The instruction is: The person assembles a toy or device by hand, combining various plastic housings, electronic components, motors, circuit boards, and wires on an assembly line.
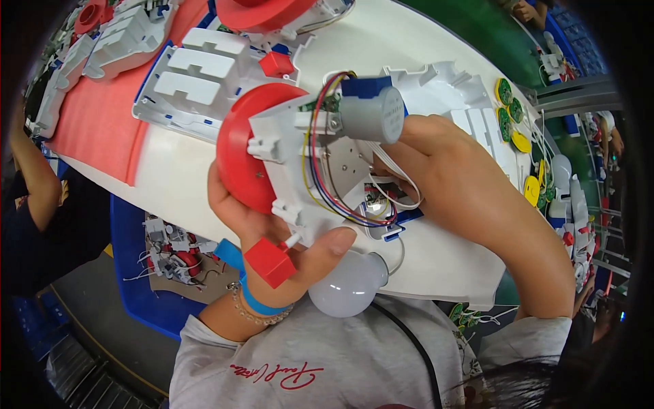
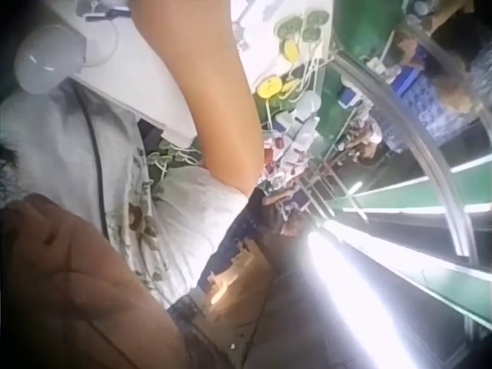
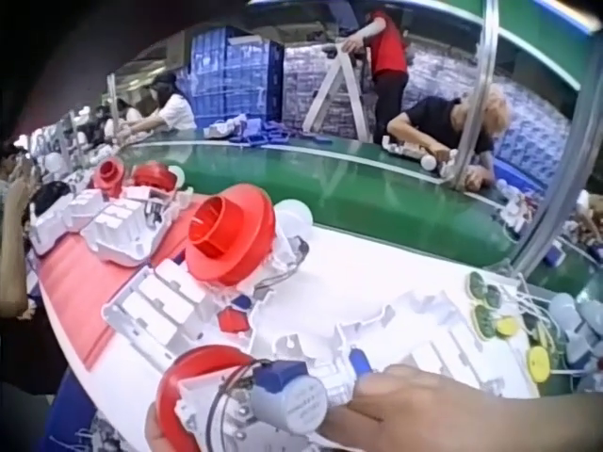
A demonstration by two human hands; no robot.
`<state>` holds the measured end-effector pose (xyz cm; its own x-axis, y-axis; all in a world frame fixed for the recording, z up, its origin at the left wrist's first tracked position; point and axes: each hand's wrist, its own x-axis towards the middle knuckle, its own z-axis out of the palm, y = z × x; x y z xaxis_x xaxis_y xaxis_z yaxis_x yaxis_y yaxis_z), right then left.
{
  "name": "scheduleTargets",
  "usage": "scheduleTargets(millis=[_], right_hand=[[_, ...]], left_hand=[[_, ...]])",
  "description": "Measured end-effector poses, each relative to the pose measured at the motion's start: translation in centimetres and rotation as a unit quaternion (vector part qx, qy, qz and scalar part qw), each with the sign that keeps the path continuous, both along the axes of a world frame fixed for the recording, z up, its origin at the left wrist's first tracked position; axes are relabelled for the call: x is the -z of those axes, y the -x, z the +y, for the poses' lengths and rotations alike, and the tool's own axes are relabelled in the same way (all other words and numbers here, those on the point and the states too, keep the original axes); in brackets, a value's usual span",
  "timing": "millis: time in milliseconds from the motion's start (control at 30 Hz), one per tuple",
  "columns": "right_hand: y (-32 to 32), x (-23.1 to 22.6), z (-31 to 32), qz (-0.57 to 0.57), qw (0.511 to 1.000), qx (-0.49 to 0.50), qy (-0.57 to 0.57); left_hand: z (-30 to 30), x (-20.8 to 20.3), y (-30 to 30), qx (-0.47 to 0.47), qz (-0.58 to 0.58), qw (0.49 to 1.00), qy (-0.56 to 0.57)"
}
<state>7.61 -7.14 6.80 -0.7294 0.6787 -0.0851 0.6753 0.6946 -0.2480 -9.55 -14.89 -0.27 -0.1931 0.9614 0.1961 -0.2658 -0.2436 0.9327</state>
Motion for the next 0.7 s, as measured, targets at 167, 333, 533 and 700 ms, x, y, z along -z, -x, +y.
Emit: scheduleTargets(millis=[167, 333, 533, 700], right_hand=[[-0.18, 0.51, -0.53, 0.018, 0.998, -0.018, -0.056], [-0.3, 0.68, -0.59, 0.026, 0.998, -0.008, -0.056], [-0.38, 0.8, -0.74, 0.045, 0.998, 0.005, -0.046], [-0.27, 0.74, -0.77, 0.046, 0.998, 0.022, -0.04]], left_hand=[[-0.15, -0.4, 0.02, -0.024, 0.031, 0.999, 0.038], [-0.12, -0.3, 0.05, -0.036, 0.041, 0.998, 0.035], [0.03, -0.12, 0.05, -0.047, 0.069, 0.995, 0.052], [0.53, -0.31, -0.17, -0.057, 0.083, 0.995, 0.006]])
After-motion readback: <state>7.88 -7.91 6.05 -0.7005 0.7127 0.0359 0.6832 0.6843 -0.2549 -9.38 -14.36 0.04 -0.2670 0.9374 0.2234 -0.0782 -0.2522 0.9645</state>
